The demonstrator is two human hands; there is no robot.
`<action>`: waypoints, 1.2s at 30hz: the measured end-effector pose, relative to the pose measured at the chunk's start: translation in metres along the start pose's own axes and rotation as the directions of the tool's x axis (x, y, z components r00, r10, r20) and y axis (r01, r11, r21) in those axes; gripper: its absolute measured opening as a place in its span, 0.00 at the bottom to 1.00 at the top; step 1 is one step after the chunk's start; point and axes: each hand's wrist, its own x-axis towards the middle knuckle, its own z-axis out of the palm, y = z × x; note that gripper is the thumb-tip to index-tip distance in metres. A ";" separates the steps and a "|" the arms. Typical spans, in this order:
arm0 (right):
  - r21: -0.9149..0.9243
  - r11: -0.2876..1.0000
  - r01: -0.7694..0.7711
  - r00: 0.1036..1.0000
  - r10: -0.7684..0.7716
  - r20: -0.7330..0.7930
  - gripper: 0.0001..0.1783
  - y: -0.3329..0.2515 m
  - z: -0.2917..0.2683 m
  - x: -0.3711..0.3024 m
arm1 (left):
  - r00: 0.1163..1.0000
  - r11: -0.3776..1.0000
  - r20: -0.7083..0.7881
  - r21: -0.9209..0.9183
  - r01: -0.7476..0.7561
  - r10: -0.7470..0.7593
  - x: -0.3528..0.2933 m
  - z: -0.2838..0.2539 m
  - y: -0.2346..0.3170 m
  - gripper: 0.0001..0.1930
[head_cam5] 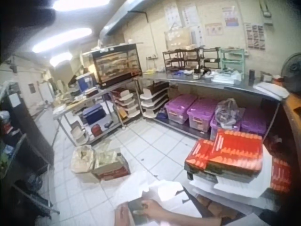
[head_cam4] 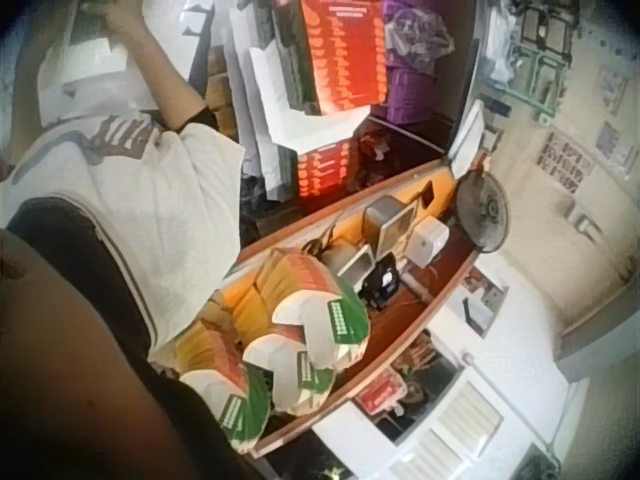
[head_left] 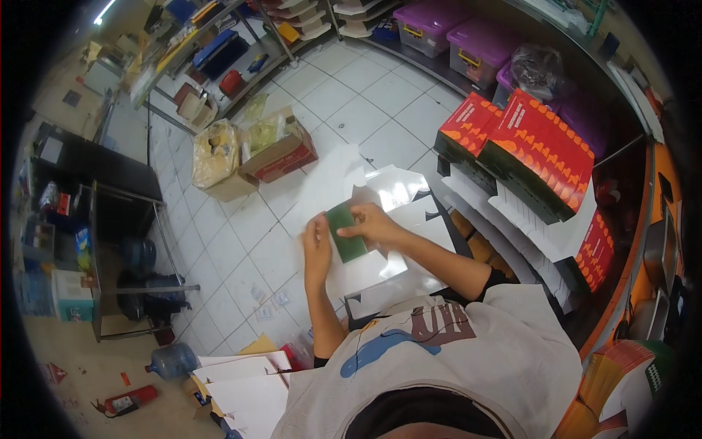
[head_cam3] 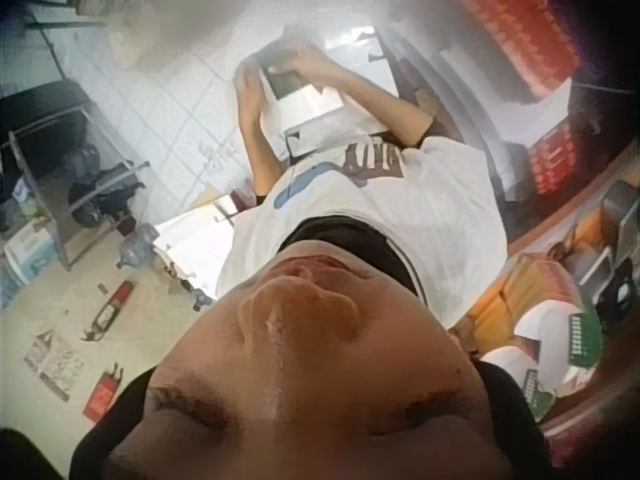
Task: The person assembles small red and green cardboard boxes by folding the flaps and tucking them into slots. They repeatedly pick up flat-packed boxes from a stack, fold the sides, and secure the structure by hand.
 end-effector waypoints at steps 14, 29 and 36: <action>-0.021 0.920 0.391 0.919 -0.391 -0.055 0.47 -0.057 0.013 -0.035 | 0.875 0.639 -0.410 -0.751 -0.164 -0.258 0.020 -0.012 0.049 0.14; -0.552 0.501 0.666 0.702 -0.671 0.238 0.29 -0.072 -0.011 -0.033 | 0.981 0.550 -0.167 -0.830 -0.087 -0.097 0.014 -0.016 0.068 0.14; -0.487 0.734 0.473 0.880 -0.366 0.303 0.23 -0.102 -0.023 -0.043 | 0.979 0.569 -0.178 -0.817 -0.089 -0.102 0.023 -0.004 0.062 0.12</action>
